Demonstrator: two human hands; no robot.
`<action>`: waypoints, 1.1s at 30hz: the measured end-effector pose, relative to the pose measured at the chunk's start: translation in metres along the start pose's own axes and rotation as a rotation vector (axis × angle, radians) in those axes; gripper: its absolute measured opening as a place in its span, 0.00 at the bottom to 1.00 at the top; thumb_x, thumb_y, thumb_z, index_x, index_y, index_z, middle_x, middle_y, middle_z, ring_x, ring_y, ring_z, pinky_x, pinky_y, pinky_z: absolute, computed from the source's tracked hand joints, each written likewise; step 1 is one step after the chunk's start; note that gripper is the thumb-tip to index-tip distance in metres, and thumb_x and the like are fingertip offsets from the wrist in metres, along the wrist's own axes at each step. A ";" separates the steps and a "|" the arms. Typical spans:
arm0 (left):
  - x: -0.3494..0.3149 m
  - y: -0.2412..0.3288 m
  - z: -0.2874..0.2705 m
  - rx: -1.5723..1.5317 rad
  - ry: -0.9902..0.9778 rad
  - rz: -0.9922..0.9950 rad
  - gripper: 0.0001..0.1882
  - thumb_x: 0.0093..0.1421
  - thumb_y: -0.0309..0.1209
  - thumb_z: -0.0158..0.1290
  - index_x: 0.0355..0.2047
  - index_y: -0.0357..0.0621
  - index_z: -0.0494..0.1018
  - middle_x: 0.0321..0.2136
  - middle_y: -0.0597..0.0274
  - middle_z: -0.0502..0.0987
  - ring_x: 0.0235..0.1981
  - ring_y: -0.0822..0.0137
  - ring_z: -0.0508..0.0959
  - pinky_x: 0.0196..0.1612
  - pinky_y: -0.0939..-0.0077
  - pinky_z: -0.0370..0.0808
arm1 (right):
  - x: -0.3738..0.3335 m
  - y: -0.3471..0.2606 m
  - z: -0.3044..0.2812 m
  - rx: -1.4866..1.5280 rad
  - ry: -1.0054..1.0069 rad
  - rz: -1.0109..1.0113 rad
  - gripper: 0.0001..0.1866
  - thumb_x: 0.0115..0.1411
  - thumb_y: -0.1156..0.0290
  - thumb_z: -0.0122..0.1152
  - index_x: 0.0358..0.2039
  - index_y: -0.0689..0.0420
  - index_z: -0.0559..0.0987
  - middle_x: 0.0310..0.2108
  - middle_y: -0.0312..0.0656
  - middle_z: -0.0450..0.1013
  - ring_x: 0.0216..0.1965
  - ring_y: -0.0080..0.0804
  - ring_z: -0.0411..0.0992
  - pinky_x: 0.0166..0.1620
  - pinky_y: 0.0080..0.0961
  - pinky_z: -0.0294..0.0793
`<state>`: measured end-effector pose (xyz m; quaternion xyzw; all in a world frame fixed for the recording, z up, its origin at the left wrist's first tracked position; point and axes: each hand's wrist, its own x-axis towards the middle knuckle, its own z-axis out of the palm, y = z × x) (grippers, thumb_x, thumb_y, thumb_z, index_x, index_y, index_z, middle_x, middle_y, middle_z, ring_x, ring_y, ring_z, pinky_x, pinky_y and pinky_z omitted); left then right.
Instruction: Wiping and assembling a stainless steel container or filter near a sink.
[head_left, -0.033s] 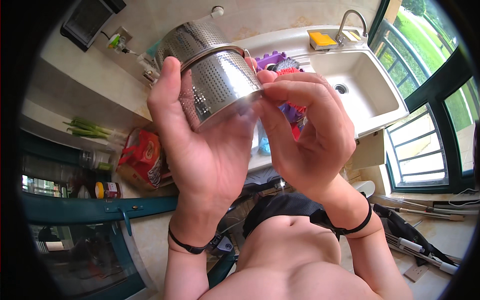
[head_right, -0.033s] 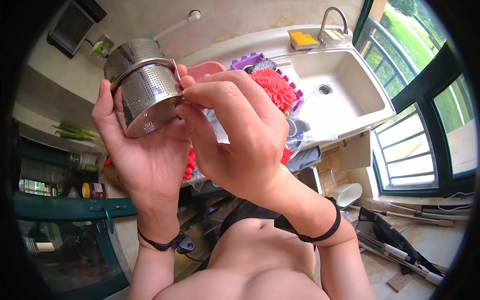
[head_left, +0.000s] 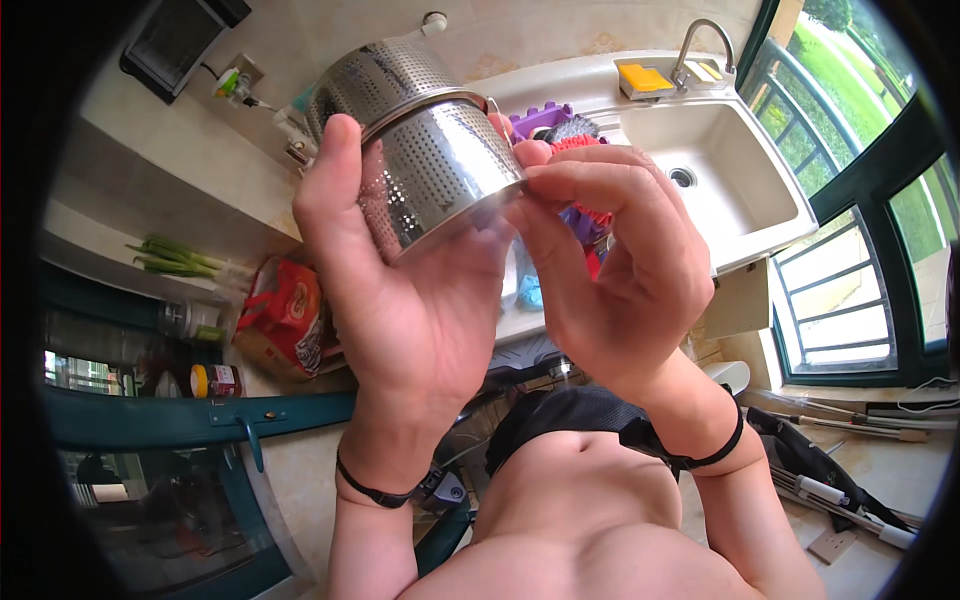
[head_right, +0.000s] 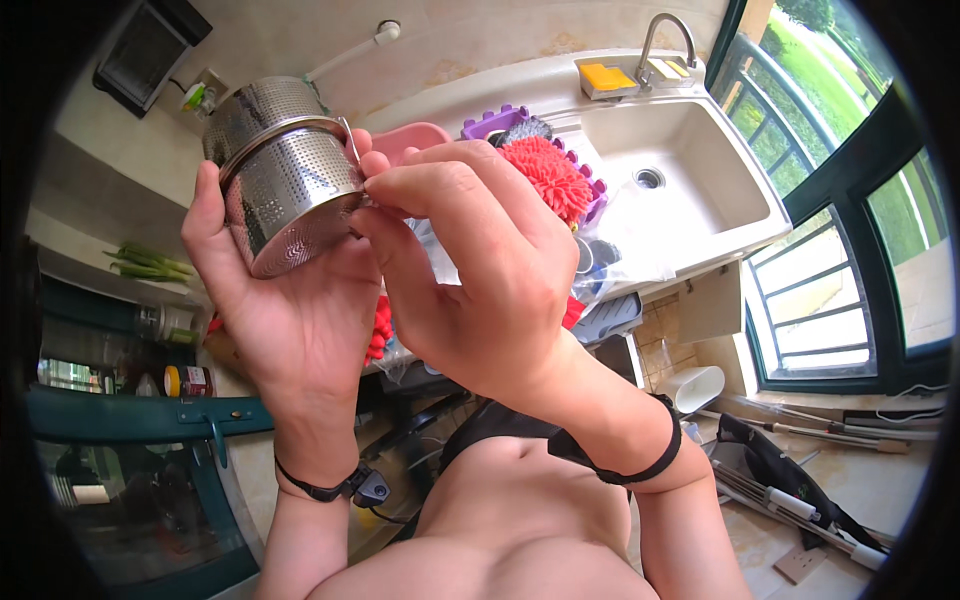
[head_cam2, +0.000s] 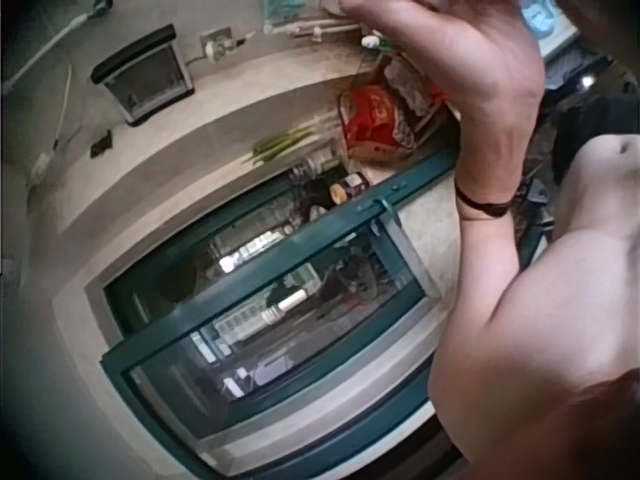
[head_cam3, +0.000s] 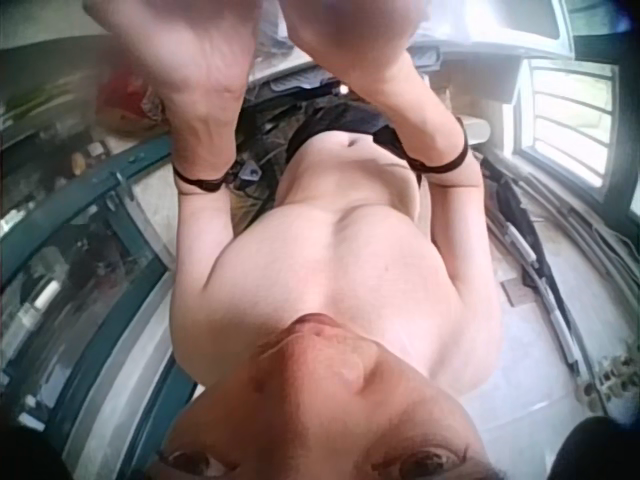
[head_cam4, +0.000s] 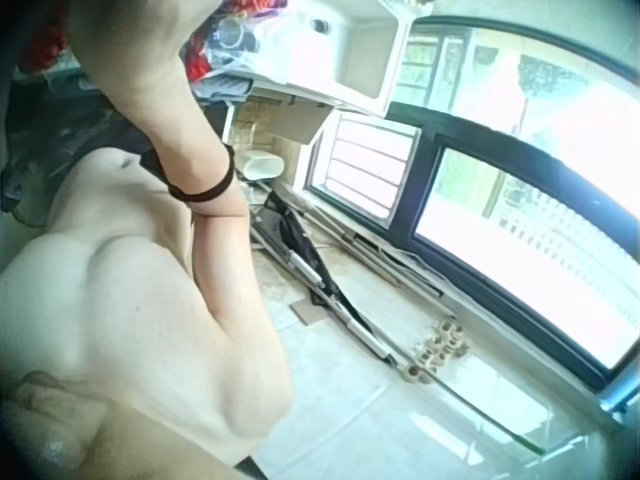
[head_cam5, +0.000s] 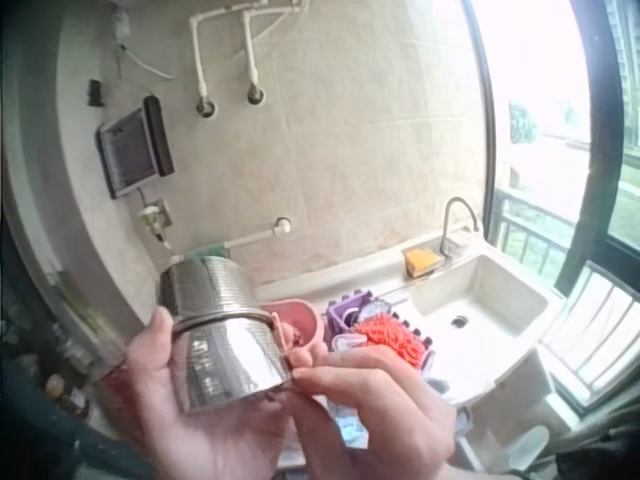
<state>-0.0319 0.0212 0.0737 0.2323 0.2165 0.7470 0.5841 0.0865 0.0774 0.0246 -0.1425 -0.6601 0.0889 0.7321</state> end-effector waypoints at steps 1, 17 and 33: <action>0.002 -0.001 0.000 0.051 -0.008 0.055 0.36 0.66 0.54 0.52 0.57 0.31 0.66 0.47 0.40 0.76 0.49 0.51 0.79 0.52 0.60 0.80 | 0.002 -0.003 -0.003 -0.002 -0.001 0.002 0.12 0.48 0.86 0.70 0.34 0.64 0.80 0.30 0.46 0.78 0.30 0.42 0.78 0.33 0.30 0.79; 0.007 -0.004 -0.008 -0.042 -0.086 0.056 0.37 0.66 0.55 0.50 0.62 0.34 0.63 0.48 0.40 0.77 0.47 0.50 0.80 0.56 0.57 0.79 | 0.001 -0.016 -0.010 0.517 -0.167 0.797 0.10 0.61 0.84 0.66 0.42 0.66 0.76 0.40 0.44 0.79 0.44 0.27 0.80 0.49 0.24 0.82; 0.009 -0.024 -0.026 0.120 -0.146 0.062 0.41 0.63 0.58 0.49 0.60 0.30 0.65 0.49 0.42 0.77 0.47 0.53 0.80 0.61 0.57 0.74 | 0.006 -0.017 -0.012 0.925 0.068 1.338 0.05 0.58 0.83 0.59 0.33 0.60 0.75 0.32 0.40 0.76 0.28 0.24 0.70 0.35 0.21 0.72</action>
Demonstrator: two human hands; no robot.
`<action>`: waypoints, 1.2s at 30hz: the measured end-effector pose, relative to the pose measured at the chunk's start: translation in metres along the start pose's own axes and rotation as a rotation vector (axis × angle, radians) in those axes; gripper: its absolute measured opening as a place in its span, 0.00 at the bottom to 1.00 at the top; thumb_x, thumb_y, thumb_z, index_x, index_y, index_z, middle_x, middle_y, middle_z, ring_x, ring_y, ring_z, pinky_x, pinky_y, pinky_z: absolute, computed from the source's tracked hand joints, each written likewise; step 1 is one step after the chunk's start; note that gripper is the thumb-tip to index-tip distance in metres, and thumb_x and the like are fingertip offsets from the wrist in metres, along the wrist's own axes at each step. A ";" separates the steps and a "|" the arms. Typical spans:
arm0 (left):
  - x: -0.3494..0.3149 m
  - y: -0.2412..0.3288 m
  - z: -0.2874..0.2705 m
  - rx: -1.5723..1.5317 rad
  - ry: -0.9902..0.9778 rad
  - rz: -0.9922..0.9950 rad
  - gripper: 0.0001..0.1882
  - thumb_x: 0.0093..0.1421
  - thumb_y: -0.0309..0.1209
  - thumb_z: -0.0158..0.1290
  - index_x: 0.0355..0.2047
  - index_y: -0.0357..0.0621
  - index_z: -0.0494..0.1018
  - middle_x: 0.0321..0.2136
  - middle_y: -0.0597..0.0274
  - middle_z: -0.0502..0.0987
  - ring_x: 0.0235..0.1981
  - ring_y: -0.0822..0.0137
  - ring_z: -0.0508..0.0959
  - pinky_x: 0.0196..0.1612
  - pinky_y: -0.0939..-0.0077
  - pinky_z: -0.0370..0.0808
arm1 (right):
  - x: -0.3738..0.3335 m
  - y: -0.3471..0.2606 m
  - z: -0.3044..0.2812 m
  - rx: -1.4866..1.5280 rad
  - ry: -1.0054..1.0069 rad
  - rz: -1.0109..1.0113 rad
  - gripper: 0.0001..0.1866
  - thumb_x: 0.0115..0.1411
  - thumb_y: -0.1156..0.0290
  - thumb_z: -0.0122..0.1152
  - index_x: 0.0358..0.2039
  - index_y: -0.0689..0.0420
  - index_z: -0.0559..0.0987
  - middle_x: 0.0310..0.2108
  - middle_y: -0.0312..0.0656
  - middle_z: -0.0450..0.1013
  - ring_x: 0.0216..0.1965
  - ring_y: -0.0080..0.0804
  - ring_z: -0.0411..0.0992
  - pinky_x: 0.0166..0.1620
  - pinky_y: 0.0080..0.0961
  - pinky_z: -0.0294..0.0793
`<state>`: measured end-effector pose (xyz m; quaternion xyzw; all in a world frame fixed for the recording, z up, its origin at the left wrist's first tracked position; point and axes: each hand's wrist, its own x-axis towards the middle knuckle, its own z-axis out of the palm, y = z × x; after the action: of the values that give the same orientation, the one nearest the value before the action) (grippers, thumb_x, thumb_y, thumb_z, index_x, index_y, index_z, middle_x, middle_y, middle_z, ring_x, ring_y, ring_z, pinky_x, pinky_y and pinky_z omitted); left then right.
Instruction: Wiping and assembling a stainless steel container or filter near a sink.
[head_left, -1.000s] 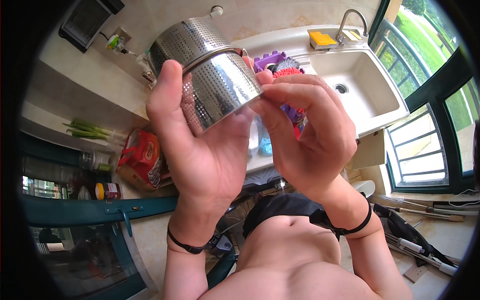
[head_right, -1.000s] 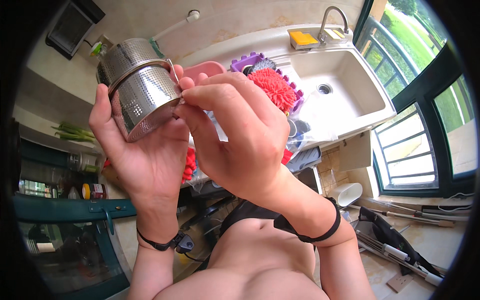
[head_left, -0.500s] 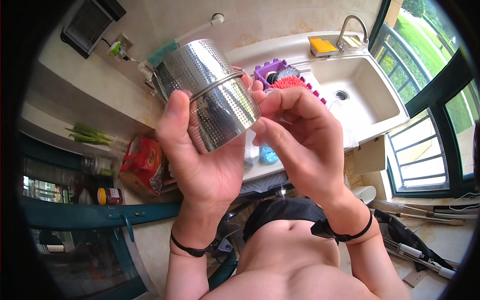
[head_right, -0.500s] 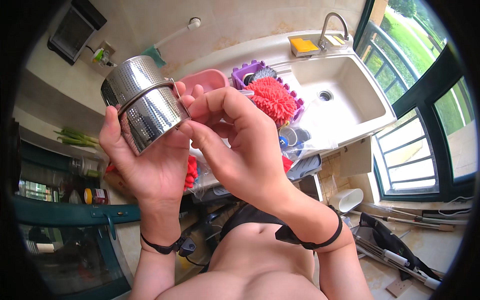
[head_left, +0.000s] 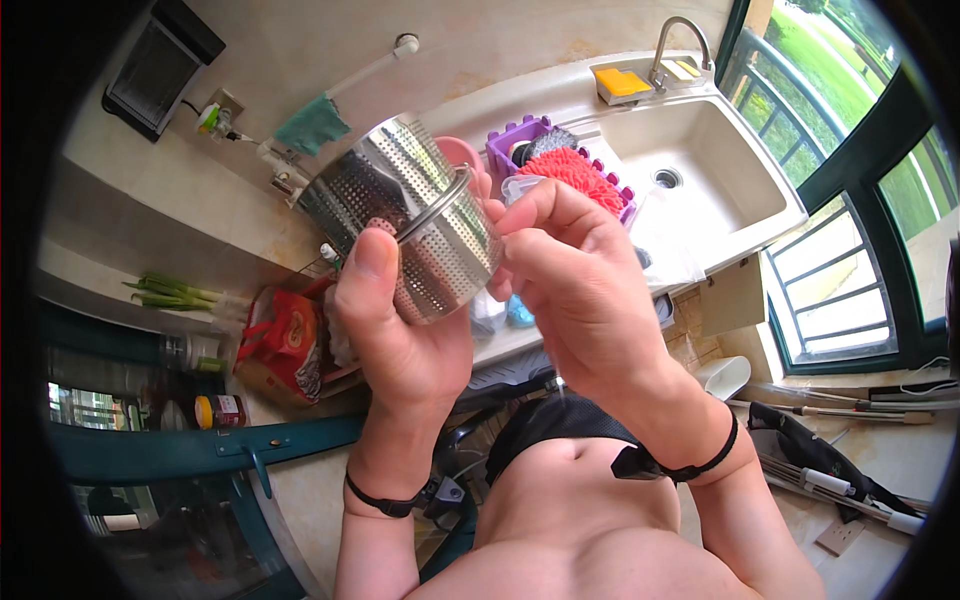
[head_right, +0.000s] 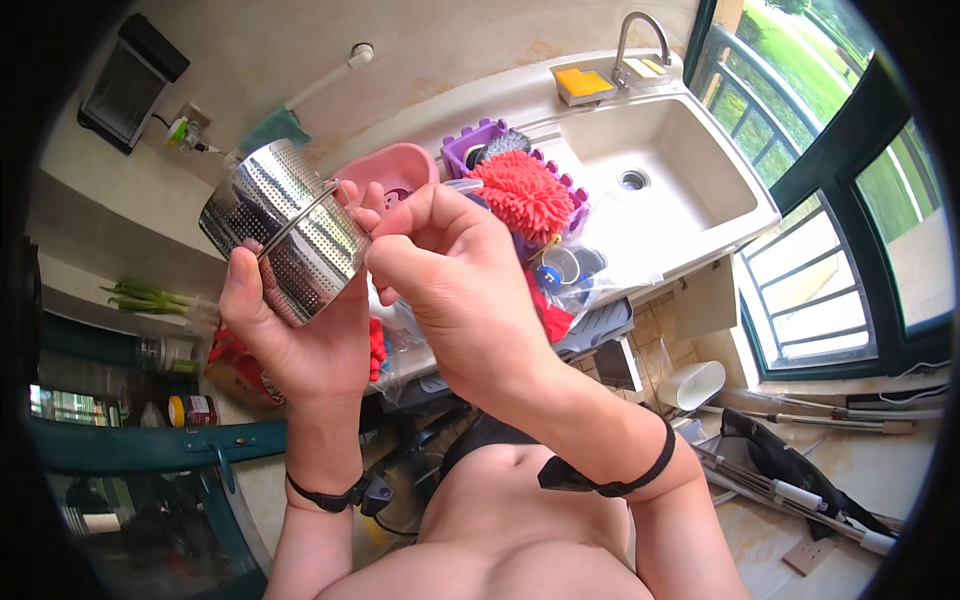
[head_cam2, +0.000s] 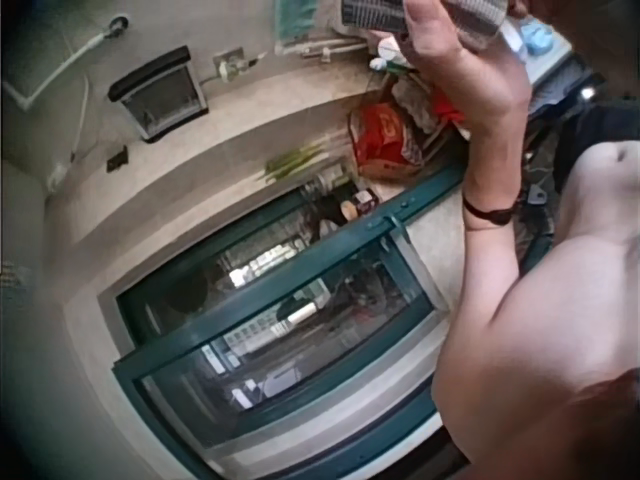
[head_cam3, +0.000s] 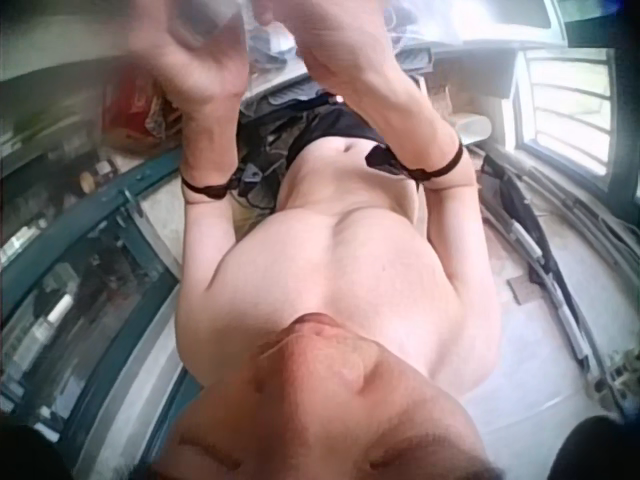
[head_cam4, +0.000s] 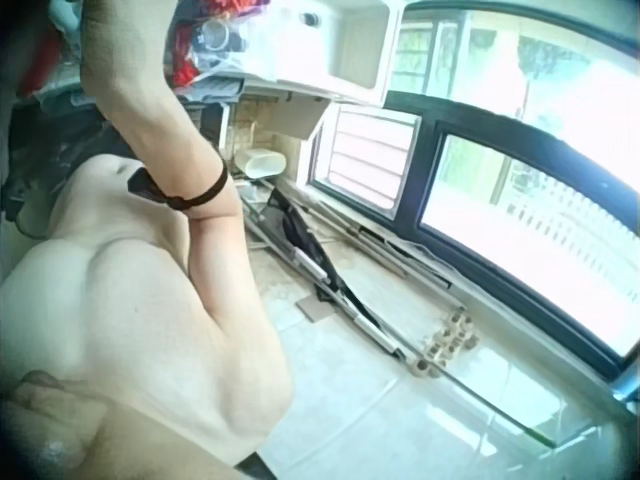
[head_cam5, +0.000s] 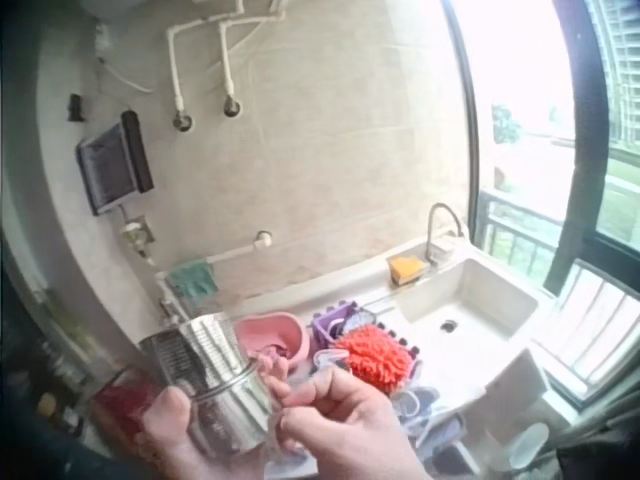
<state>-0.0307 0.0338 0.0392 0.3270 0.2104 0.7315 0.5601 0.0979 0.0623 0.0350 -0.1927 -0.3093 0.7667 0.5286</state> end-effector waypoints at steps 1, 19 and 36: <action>0.000 -0.001 0.002 0.081 0.024 0.015 0.42 0.63 0.58 0.50 0.61 0.30 0.65 0.49 0.42 0.76 0.47 0.53 0.80 0.60 0.57 0.74 | 0.000 0.001 0.001 0.000 0.006 -0.002 0.05 0.58 0.83 0.59 0.33 0.60 0.75 0.32 0.40 0.76 0.28 0.24 0.70 0.35 0.21 0.72; -0.002 0.011 -0.022 -0.069 -0.105 -0.090 0.48 0.57 0.59 0.55 0.63 0.27 0.62 0.50 0.39 0.73 0.49 0.50 0.75 0.59 0.59 0.70 | -0.007 -0.007 -0.007 -0.315 -0.083 -0.303 0.10 0.59 0.83 0.54 0.42 0.61 0.72 0.31 0.34 0.71 0.29 0.18 0.66 0.35 0.19 0.66; -0.009 0.008 -0.015 0.307 -0.074 -0.004 0.53 0.51 0.60 0.58 0.64 0.29 0.60 0.49 0.41 0.72 0.46 0.56 0.76 0.56 0.64 0.72 | -0.010 -0.021 -0.021 -0.422 -0.245 0.071 0.12 0.71 0.62 0.60 0.37 0.58 0.76 0.25 0.30 0.73 0.26 0.13 0.69 0.29 0.15 0.67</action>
<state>-0.0458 0.0234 0.0316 0.4350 0.2995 0.6772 0.5124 0.1296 0.0636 0.0331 -0.2150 -0.5172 0.7210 0.4080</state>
